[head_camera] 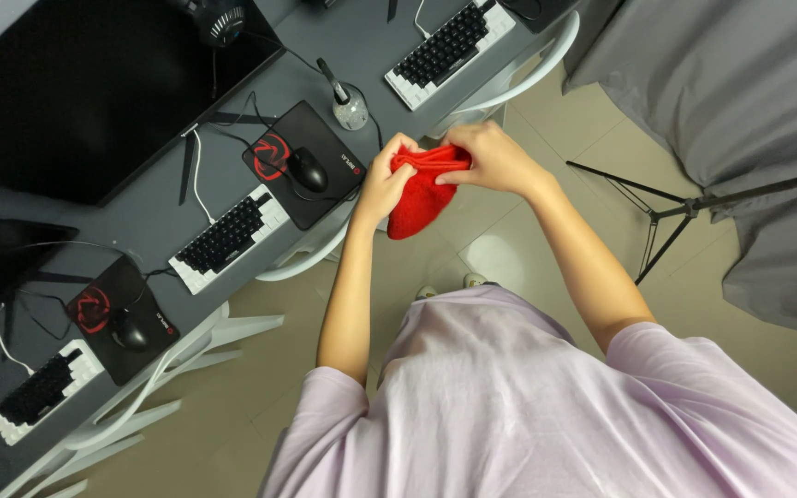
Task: Cleaning computer workstations by arranging chairs and wiping down keyboards and mousepads.
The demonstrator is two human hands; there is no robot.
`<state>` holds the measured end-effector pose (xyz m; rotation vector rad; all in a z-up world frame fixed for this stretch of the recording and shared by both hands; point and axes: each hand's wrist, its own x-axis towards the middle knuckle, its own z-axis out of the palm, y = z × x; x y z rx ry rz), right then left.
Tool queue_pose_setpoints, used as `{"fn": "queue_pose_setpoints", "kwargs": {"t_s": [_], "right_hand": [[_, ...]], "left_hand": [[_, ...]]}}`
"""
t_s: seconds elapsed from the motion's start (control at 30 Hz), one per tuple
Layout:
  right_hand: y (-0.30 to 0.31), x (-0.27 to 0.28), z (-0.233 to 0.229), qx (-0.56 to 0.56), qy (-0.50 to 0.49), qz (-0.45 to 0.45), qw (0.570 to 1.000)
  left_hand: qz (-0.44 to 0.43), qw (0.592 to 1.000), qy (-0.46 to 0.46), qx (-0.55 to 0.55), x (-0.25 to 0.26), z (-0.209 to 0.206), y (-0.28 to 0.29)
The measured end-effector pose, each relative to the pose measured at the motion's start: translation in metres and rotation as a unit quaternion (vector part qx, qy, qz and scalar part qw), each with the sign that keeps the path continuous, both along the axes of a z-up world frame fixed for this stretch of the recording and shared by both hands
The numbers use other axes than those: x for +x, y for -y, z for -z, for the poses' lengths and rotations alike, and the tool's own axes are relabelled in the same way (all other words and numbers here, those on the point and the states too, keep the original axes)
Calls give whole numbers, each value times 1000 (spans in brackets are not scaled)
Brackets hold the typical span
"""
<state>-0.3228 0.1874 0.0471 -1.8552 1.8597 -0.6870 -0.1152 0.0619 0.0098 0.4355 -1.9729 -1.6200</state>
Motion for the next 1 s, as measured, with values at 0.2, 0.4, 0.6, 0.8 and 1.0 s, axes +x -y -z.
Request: {"fn": "queue_pose_setpoints", "kwargs": {"t_s": [0.2,0.4,0.6,0.8,1.0], "right_hand": [[0,5,14,-40,440,-62,895],[-3,17,33,-51,484,-22,873],[3,22,40,-101,396,81,909],[7,39,20,-162,367,138,905],[23,33,29,-193,613,142,753]], "left_hand": [[-7,976,-102,192,11,5,8],[12,956,-134,261,21,-14,17],[-65,992,-33,102,25,-14,30],[-15,957,-135,255,19,23,48],[85,890,-117,433,11,66,21]]}}
